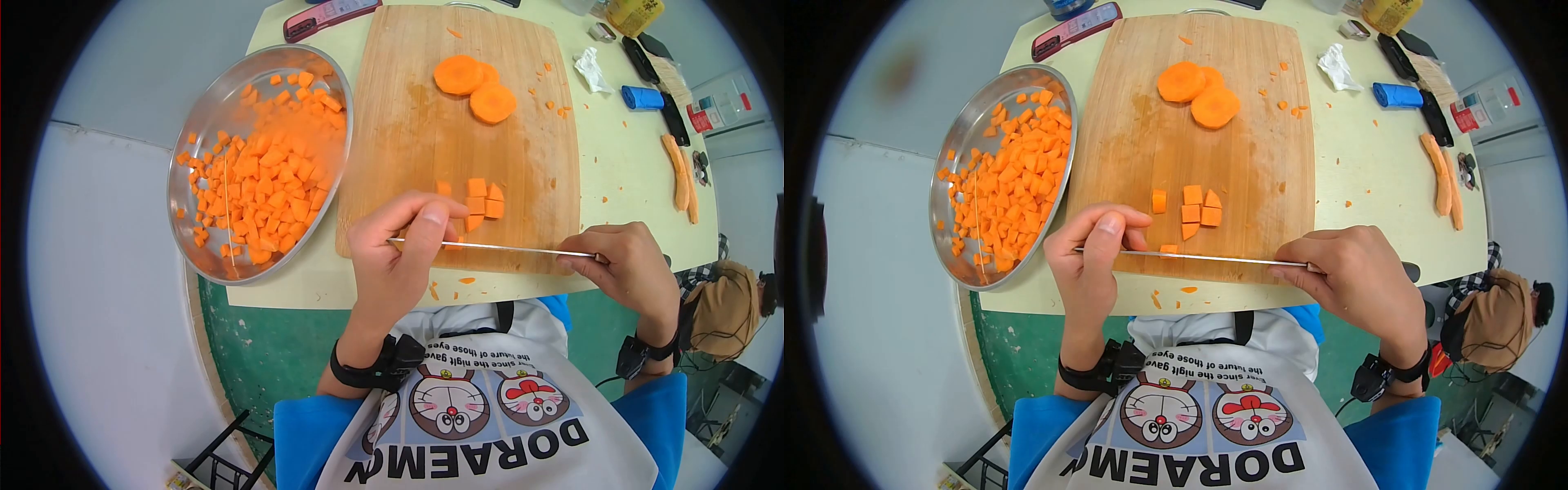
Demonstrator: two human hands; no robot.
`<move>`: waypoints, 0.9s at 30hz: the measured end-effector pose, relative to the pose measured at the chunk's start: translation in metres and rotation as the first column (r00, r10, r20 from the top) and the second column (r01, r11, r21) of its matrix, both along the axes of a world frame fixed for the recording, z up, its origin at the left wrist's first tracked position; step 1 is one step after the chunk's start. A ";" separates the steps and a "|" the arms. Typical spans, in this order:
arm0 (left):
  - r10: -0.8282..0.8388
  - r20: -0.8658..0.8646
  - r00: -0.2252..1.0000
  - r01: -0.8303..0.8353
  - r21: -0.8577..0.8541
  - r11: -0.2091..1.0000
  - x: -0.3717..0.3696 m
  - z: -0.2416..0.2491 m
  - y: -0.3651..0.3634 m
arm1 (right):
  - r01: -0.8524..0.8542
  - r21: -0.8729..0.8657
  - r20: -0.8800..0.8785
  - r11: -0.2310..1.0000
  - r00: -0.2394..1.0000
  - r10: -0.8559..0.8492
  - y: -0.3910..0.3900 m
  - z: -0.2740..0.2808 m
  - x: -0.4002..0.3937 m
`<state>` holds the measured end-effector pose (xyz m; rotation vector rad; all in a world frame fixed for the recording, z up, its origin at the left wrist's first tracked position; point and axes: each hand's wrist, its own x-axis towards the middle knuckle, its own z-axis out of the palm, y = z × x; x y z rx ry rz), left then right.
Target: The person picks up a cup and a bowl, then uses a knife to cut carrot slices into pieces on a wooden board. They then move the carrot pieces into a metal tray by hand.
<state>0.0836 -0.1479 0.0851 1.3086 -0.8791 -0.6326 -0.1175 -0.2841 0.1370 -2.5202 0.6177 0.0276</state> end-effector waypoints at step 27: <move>0.024 0.047 0.999 -0.025 0.021 0.999 -0.003 0.003 -0.002 | -0.007 0.011 0.009 1.000 1.000 0.007 -0.003 -0.001 -0.001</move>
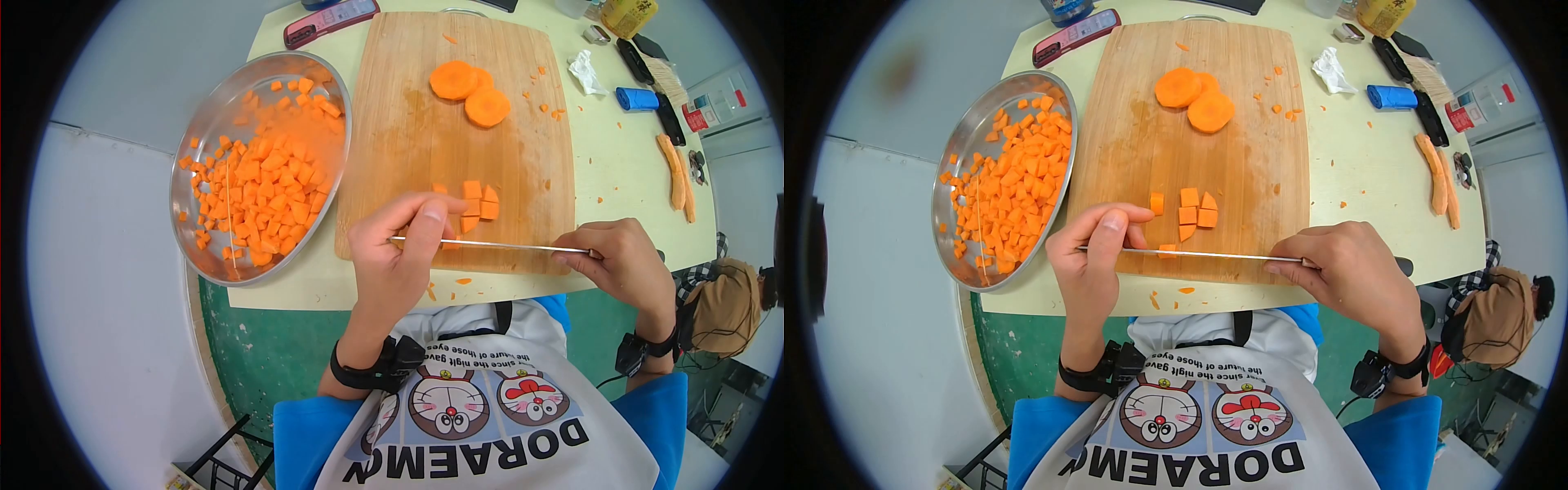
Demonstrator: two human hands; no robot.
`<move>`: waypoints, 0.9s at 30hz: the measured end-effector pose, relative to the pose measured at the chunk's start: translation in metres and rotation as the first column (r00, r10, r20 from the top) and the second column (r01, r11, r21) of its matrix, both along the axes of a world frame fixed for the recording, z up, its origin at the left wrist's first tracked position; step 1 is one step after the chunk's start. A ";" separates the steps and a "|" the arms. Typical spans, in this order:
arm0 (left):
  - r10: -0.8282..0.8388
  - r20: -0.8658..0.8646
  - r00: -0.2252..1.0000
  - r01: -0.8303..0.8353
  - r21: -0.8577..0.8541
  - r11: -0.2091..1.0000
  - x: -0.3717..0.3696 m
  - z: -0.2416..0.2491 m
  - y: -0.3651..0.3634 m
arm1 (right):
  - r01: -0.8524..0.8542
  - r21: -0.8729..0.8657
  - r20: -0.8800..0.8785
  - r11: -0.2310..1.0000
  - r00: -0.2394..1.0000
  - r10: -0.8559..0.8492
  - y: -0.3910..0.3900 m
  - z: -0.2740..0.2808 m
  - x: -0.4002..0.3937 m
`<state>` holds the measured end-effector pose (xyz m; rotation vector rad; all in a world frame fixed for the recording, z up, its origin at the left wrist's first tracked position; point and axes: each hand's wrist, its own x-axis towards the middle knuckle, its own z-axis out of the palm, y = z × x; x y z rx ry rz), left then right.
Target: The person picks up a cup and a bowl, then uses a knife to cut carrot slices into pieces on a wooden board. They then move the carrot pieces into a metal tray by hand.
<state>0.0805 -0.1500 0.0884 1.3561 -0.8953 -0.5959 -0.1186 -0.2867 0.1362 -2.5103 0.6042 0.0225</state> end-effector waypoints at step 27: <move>0.041 0.127 0.991 -0.045 0.023 0.999 0.006 -0.026 0.010 | -0.072 -0.165 -0.034 0.984 0.997 0.068 0.019 -0.011 -0.003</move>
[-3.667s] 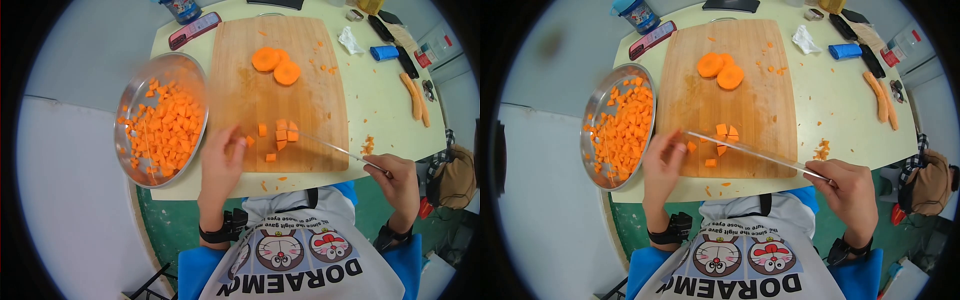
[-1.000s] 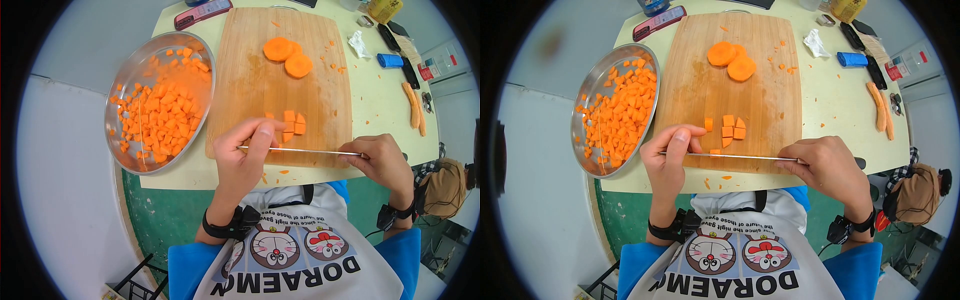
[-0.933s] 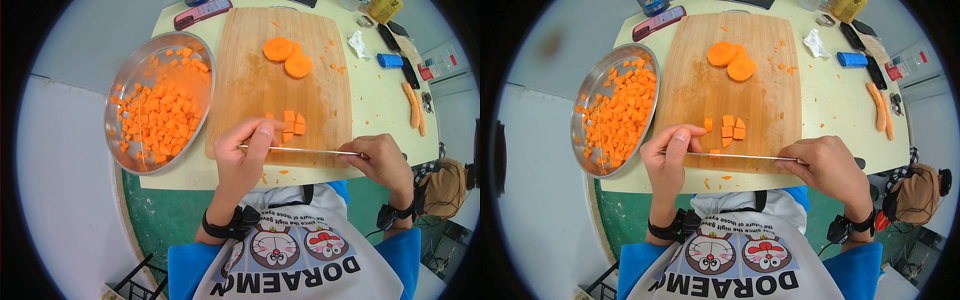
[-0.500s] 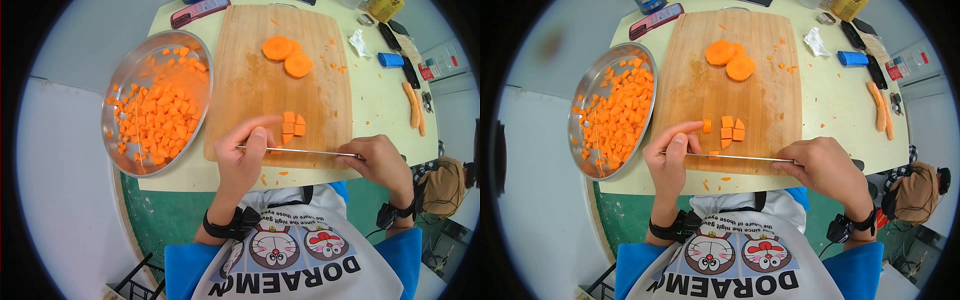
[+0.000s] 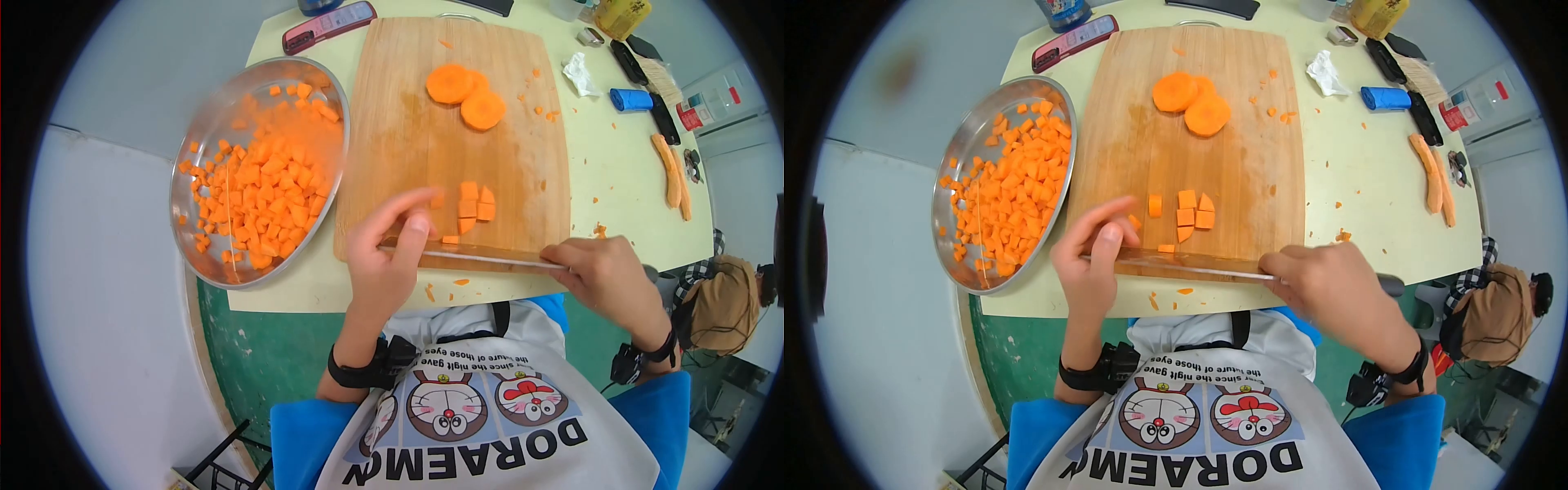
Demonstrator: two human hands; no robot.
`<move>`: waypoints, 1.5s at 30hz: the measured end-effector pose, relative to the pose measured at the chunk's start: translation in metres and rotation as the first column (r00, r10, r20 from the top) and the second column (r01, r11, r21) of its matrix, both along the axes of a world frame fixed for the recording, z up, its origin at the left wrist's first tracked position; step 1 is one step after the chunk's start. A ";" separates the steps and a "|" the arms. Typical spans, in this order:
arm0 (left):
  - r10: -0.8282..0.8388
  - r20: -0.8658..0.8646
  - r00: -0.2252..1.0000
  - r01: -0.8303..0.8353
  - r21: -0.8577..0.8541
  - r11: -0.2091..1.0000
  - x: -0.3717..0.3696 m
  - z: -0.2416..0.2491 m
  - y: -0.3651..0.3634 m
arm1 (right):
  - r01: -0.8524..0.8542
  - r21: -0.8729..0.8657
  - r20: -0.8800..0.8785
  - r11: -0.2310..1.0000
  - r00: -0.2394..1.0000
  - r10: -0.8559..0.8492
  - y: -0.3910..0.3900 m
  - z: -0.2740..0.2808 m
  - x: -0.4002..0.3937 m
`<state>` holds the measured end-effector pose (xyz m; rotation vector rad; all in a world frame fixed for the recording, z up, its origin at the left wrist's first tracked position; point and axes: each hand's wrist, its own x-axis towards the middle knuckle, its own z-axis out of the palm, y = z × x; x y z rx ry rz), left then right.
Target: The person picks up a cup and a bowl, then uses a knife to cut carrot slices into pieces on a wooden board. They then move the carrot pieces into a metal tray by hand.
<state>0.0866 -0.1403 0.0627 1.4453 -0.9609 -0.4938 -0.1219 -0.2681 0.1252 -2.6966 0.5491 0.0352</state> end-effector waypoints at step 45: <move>-0.290 0.560 0.777 0.095 0.351 0.932 -0.025 -0.014 0.007 | 0.389 -0.255 0.319 0.885 0.898 -0.303 0.000 -0.007 -0.086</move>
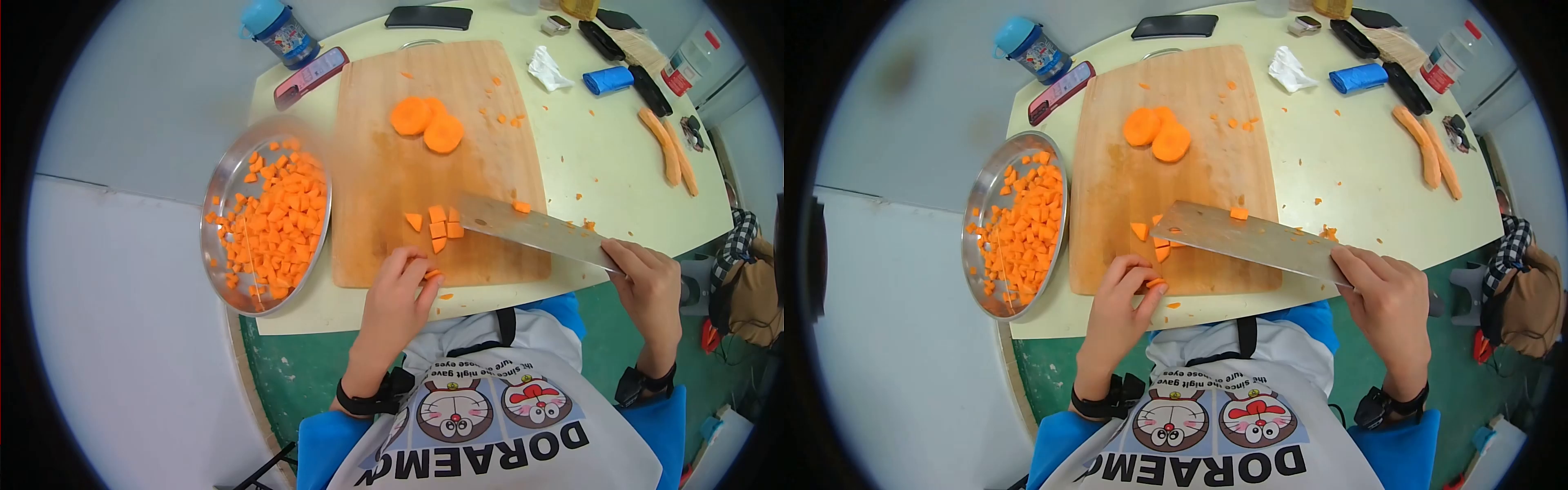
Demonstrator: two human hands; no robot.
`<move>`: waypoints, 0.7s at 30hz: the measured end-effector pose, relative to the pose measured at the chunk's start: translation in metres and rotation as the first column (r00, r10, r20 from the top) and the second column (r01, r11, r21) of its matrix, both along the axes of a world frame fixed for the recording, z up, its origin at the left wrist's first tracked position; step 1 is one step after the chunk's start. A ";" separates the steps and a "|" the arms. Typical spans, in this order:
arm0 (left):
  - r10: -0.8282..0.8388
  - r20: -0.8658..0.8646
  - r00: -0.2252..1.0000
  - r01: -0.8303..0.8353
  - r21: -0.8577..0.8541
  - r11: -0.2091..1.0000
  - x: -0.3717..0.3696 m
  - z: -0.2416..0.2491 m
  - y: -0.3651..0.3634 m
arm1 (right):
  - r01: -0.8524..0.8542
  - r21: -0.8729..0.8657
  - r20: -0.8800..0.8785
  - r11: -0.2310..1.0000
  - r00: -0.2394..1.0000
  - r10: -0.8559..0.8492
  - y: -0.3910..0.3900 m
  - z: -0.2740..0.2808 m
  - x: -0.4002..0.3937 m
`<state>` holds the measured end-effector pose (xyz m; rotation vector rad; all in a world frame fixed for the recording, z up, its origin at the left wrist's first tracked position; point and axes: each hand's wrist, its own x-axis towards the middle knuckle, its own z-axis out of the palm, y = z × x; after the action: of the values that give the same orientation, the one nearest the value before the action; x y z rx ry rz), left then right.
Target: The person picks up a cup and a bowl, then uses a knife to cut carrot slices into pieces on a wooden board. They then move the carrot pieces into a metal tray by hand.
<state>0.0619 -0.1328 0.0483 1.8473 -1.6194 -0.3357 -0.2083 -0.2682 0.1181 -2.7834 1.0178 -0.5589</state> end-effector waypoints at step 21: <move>0.175 -0.256 0.951 -0.209 -0.111 0.972 0.052 0.079 -0.012 | -0.266 -0.213 -0.162 0.940 0.959 0.234 0.008 0.004 0.031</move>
<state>0.1136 -0.1450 0.1270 1.7651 -1.2534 -0.3423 -0.1769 -0.2605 0.1221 -3.1313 0.6353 -0.4901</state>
